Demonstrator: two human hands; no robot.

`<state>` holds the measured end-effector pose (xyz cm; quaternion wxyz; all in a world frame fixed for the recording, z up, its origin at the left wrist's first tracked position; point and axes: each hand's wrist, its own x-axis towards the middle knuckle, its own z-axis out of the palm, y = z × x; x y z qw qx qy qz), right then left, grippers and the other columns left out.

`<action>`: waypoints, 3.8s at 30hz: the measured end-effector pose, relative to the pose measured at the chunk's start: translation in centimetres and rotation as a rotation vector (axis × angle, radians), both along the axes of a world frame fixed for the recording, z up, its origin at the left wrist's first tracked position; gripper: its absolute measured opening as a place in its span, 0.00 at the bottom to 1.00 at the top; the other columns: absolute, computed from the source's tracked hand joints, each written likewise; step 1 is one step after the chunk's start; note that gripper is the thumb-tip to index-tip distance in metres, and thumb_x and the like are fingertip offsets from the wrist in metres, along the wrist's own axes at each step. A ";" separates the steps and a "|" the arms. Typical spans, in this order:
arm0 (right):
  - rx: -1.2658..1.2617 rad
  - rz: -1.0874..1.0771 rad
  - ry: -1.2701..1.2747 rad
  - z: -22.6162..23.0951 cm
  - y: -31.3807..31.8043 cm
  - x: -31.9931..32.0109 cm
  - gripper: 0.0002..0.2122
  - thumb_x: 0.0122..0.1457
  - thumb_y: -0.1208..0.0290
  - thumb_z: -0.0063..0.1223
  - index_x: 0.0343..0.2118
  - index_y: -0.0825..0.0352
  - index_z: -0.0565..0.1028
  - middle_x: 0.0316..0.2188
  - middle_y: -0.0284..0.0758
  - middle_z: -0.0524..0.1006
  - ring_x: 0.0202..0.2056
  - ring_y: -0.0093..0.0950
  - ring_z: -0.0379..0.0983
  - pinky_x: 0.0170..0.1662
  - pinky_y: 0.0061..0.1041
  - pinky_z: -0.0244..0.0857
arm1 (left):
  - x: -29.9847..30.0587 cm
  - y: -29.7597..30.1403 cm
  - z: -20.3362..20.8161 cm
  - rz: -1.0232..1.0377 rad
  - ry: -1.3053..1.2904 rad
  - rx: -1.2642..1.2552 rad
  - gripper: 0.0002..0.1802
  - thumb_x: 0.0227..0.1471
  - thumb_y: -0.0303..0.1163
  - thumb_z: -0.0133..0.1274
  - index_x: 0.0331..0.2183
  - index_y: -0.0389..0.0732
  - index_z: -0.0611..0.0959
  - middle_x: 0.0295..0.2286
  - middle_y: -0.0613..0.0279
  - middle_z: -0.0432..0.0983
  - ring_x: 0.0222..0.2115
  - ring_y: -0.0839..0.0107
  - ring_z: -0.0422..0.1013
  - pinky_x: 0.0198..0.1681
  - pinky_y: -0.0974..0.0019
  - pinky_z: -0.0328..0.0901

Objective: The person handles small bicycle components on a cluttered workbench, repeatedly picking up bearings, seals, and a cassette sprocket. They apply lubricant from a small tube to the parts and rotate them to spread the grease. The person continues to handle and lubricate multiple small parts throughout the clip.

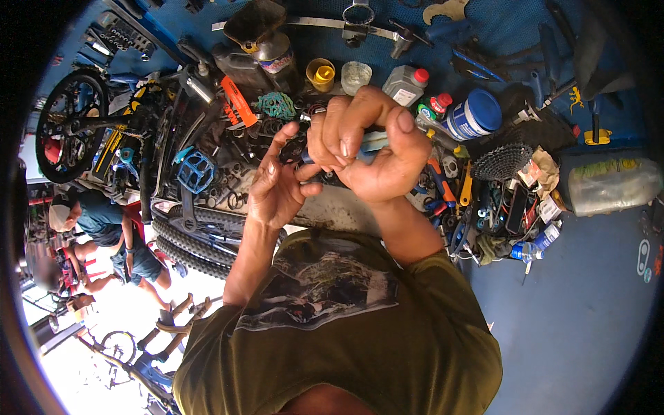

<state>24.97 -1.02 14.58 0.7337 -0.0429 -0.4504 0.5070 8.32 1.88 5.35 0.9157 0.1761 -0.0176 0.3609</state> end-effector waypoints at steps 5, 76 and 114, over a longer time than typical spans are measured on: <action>0.022 -0.026 -0.036 0.0 0.1 -0.5 0.27 0.66 0.45 0.35 0.23 0.68 0.67 0.17 0.35 0.63 0.16 0.25 0.56 0.20 0.26 0.54 | 0.1 -0.3 0.3 0.006 0.016 0.040 0.39 0.59 0.36 0.57 0.65 0.39 0.57 0.48 0.47 0.73 0.49 0.54 0.73 0.42 0.56 0.77; -0.426 -0.612 -1.573 -11.1 1.9 3.9 0.07 0.51 0.70 0.62 0.34 0.61 0.79 0.33 0.34 0.79 0.37 0.38 0.79 0.40 0.36 0.73 | -3.5 1.1 -4.6 0.403 0.776 0.121 0.10 0.61 0.24 0.51 0.44 0.36 0.72 0.30 0.59 0.78 0.33 0.56 0.81 0.34 0.61 0.78; -0.412 -0.549 -1.351 -7.0 0.5 -1.6 0.12 0.56 0.63 0.61 0.38 0.65 0.78 0.23 0.41 0.80 0.22 0.36 0.77 0.25 0.34 0.66 | -2.6 0.7 -2.1 0.519 0.837 0.344 0.11 0.56 0.17 0.55 0.39 0.32 0.71 0.27 0.54 0.79 0.27 0.68 0.80 0.31 0.69 0.77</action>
